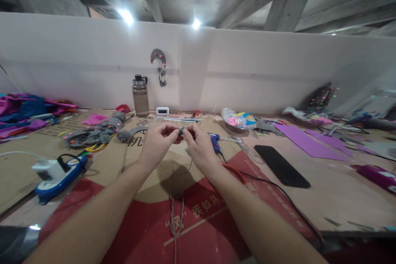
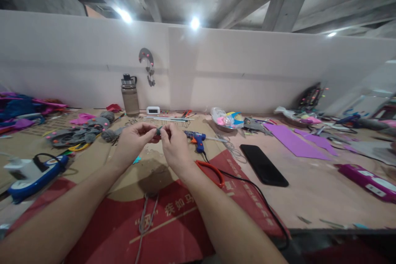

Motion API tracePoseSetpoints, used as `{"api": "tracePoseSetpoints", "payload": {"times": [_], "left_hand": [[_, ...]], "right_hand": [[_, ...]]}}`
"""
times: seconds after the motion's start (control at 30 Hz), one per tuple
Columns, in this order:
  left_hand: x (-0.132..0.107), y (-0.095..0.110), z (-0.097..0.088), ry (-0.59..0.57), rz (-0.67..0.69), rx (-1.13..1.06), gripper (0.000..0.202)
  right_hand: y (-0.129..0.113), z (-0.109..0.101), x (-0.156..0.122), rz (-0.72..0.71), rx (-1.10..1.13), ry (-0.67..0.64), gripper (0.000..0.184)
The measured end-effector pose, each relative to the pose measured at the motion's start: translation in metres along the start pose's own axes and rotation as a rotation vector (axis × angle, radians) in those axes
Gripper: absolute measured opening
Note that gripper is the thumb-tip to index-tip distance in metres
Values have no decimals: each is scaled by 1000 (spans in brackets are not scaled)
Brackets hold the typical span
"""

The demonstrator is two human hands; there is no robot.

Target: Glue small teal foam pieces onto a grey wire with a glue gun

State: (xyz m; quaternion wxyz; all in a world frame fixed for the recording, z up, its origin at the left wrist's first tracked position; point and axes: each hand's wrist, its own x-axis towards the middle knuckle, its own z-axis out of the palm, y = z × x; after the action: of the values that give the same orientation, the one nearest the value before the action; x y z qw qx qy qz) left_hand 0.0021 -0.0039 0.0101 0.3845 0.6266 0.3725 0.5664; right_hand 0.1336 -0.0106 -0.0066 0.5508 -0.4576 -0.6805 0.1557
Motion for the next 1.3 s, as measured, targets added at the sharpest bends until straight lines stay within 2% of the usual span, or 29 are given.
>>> {"api": "tracePoseSetpoints", "payload": {"times": [0.3, 0.63, 0.97, 1.17, 1.3], "left_hand": [[3, -4, 0, 6, -63, -116, 27], [5, -6, -1, -7, -59, -91, 22], [5, -8, -1, -72, -77, -83, 18], [7, -13, -4, -127, -69, -76, 14], [9, -14, -5, -163, -89, -115, 14]], "right_hand": [[-3, 0, -1, -15, -60, -2, 23], [-3, -2, 0, -8, -70, -1, 21], [-3, -2, -1, 36, -100, 20, 21], [0, -2, 0, 83, -62, 7, 25], [2, -2, 1, 126, -29, 42, 25]]}}
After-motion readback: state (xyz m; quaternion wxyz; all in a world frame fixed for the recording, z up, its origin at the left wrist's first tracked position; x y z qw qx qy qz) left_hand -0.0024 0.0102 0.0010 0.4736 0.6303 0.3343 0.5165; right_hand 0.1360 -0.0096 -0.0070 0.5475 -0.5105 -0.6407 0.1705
